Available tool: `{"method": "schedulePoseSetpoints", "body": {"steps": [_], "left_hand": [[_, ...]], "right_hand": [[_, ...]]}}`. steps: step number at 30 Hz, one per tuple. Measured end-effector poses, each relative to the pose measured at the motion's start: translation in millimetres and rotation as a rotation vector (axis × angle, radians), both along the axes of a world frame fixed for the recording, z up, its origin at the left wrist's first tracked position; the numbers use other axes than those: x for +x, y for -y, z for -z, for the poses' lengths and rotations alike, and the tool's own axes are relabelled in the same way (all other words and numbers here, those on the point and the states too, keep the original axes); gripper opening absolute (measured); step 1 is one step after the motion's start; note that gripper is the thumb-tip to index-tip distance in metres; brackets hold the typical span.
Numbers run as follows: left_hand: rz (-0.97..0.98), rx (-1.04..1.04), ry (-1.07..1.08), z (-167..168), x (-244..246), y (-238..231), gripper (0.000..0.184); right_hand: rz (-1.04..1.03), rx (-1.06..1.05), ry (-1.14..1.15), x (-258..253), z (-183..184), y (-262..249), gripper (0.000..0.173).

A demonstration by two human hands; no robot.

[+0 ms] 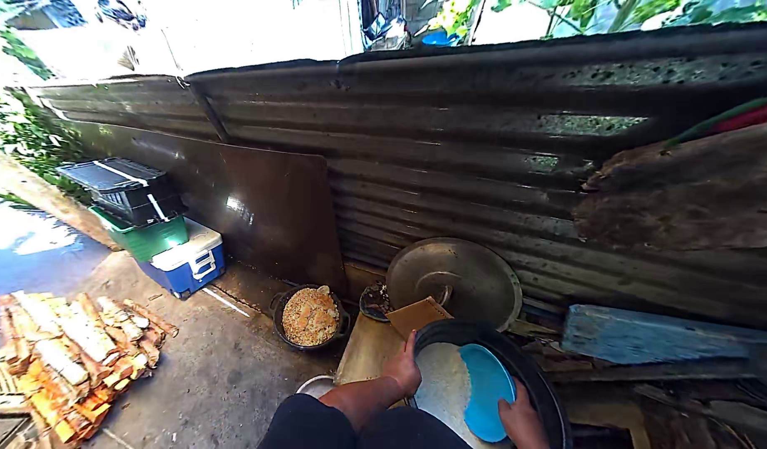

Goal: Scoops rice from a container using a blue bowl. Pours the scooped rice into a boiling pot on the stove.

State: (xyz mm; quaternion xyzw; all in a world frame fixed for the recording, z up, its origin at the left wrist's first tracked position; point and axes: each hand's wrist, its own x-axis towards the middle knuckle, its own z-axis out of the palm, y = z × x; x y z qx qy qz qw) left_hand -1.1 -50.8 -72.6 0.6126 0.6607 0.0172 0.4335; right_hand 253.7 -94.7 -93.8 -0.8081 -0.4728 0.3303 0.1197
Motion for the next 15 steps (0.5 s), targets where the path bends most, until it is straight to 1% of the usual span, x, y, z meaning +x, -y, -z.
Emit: {"method": "schedulePoseSetpoints", "body": {"steps": [6,11,15], "left_hand": [[0.014,-0.001,0.006,1.9,-1.3,-0.4,0.094],[0.015,0.009,0.005,3.3,-1.4,-1.2,0.095],[0.02,0.009,-0.008,1.2,-1.4,-0.8,0.092]], "right_hand": [[0.006,-0.001,0.025,-0.2,2.5,-0.8,0.069],[0.001,-0.074,0.047,-1.2,-4.8,-2.6,0.07],[-0.004,-0.029,0.021,-1.5,-6.8,-1.1,0.07]]}}
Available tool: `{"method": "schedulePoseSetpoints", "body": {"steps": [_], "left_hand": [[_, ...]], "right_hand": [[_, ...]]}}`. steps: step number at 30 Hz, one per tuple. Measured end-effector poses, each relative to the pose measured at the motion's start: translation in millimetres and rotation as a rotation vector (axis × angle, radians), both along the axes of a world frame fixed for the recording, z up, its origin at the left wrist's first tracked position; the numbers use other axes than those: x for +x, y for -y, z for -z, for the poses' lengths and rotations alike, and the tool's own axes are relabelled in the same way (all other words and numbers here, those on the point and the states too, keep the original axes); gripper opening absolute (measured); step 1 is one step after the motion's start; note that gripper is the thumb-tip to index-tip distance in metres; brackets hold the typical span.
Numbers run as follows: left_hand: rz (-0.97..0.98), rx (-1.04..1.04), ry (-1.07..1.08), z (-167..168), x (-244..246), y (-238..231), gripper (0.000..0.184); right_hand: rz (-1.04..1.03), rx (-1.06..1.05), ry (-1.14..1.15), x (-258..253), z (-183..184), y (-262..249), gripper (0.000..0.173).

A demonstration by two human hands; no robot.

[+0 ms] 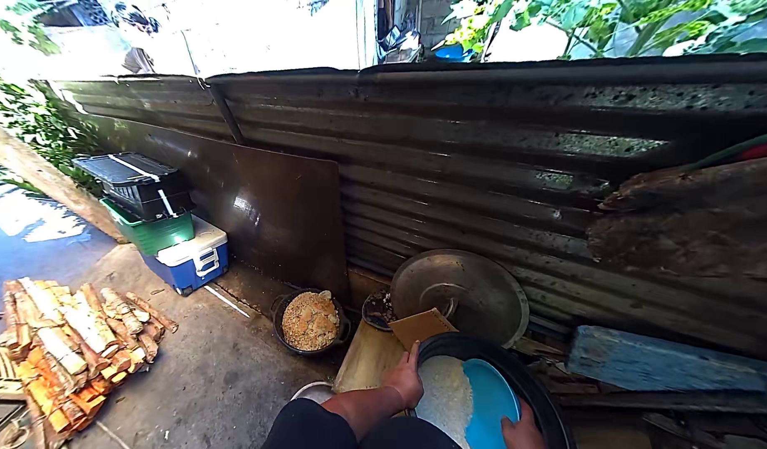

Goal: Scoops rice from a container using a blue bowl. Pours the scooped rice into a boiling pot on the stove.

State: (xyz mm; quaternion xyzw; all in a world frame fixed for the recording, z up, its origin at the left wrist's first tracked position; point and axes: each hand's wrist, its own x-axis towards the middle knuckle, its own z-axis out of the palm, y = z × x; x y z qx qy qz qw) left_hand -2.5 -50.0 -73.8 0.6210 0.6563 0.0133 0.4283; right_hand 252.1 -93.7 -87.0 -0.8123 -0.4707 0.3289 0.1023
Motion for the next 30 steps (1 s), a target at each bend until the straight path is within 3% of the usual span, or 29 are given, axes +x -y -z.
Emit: {"method": "schedulePoseSetpoints", "body": {"steps": [20,26,30], "left_hand": [[0.003,0.002,0.006,3,0,2,0.094],[0.012,-0.007,0.009,2,0,-1,0.094],[0.005,-0.006,0.004,-2,-1,1,0.093]], "right_hand": [[-0.002,-0.001,-0.008,2,6,0,0.073],[0.018,0.058,0.012,5,24,-3,0.07],[0.006,0.062,-0.021,1,12,-1,0.067]]}}
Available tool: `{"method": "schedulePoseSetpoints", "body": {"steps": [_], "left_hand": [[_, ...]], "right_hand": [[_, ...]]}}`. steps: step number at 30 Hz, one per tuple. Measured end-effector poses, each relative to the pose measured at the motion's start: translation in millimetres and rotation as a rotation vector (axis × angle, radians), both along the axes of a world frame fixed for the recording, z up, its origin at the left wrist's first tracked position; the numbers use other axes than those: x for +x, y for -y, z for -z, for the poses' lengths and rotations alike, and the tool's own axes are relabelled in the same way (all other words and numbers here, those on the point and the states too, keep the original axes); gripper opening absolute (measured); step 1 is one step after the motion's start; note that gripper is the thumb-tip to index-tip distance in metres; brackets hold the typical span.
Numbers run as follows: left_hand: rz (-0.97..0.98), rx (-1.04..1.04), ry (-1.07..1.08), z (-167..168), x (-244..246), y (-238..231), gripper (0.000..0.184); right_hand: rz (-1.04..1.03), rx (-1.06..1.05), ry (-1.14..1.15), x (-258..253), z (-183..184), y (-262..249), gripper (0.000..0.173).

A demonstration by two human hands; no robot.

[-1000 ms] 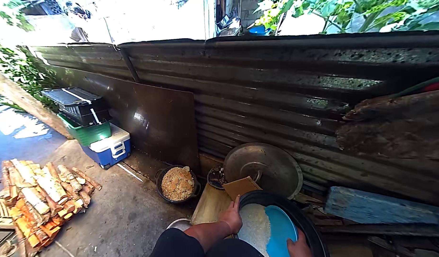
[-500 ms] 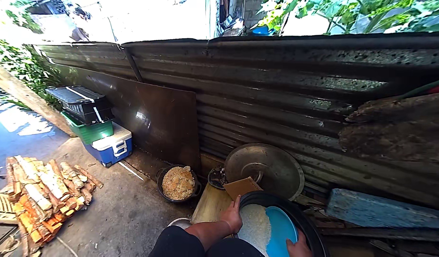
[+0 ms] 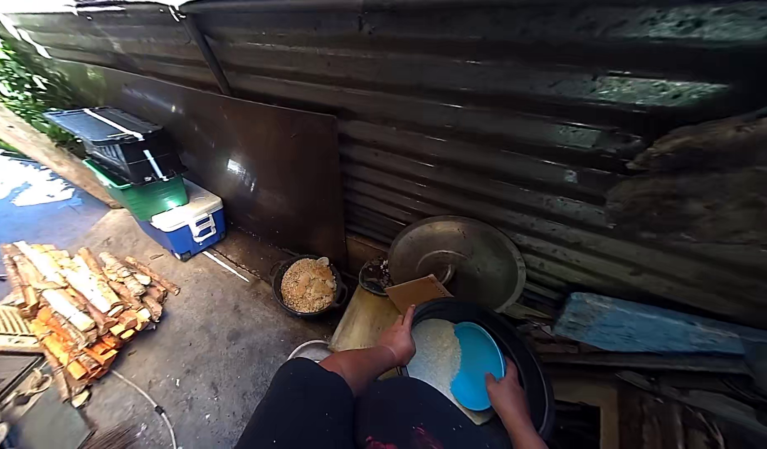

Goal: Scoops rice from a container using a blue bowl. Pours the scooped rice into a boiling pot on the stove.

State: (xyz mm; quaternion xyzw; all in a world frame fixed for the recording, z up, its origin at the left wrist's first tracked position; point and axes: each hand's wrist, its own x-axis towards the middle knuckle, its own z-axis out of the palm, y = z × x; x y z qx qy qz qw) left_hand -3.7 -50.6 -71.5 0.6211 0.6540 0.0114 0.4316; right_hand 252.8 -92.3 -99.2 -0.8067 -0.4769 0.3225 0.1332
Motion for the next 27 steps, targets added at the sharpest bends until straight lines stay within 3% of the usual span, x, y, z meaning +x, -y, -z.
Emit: {"method": "schedulePoseSetpoints", "body": {"steps": [27], "left_hand": [[0.002,0.005,0.021,5.3,0.1,0.3,0.095]], "right_hand": [[0.002,-0.019,0.015,2.7,2.5,-0.8,0.069]]}}
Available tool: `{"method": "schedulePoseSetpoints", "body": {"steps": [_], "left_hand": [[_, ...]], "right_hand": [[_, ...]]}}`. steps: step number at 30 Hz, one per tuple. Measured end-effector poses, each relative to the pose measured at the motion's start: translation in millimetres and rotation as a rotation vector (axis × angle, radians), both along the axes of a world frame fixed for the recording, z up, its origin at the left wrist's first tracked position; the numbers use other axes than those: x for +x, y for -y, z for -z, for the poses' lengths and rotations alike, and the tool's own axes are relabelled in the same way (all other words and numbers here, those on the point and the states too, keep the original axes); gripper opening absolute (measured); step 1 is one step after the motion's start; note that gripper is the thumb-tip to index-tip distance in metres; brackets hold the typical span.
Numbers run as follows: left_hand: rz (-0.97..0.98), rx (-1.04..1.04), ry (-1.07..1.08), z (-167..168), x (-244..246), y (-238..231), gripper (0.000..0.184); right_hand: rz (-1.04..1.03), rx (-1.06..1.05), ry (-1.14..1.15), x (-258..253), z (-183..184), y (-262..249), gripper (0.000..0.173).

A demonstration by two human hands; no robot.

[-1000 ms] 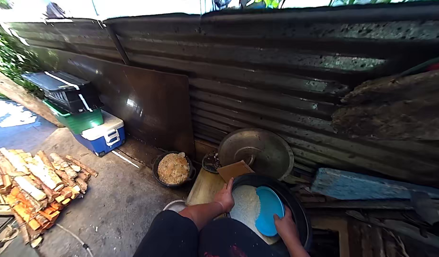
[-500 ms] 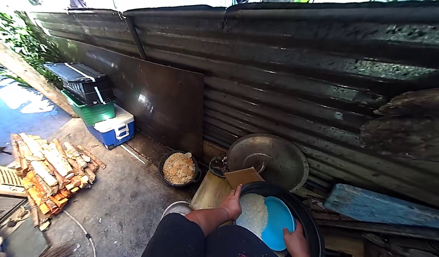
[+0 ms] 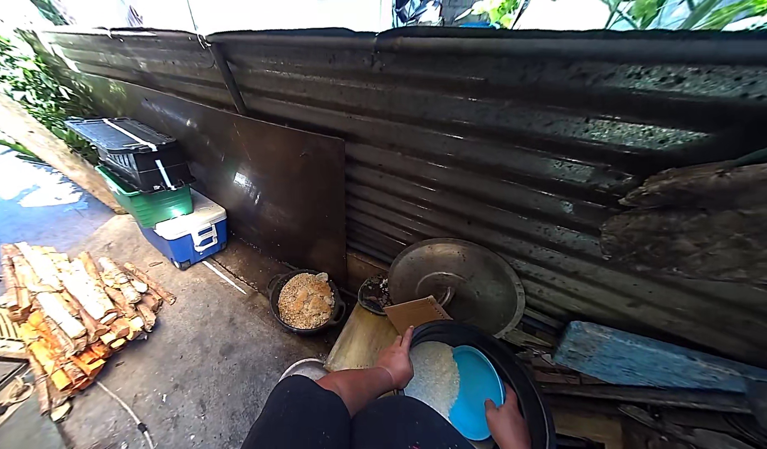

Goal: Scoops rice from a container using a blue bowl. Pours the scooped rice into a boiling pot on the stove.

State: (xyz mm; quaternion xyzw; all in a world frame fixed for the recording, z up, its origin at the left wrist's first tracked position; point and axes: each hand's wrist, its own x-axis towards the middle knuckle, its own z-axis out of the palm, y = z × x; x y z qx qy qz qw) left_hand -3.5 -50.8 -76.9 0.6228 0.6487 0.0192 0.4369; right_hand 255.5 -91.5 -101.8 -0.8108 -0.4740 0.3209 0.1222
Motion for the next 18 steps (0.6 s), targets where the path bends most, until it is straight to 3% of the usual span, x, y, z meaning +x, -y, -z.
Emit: {"method": "schedulePoseSetpoints", "body": {"steps": [5,9,14,18], "left_hand": [[-0.009,0.009,0.001,-3,-2,1,0.094],[0.002,0.008,-0.012,-4,-3,-1,0.096],[0.001,-0.006,0.0,-5,-2,1,0.097],[-0.01,0.008,-0.006,-6,-1,-1,0.093]], "right_hand": [[-0.008,0.032,-0.028,0,4,2,0.068],[-0.09,0.043,0.11,-8,-12,-2,0.067],[-0.501,0.229,0.417,-26,-47,-16,0.066],[-0.875,0.316,0.509,-38,-31,-22,0.065]]}}
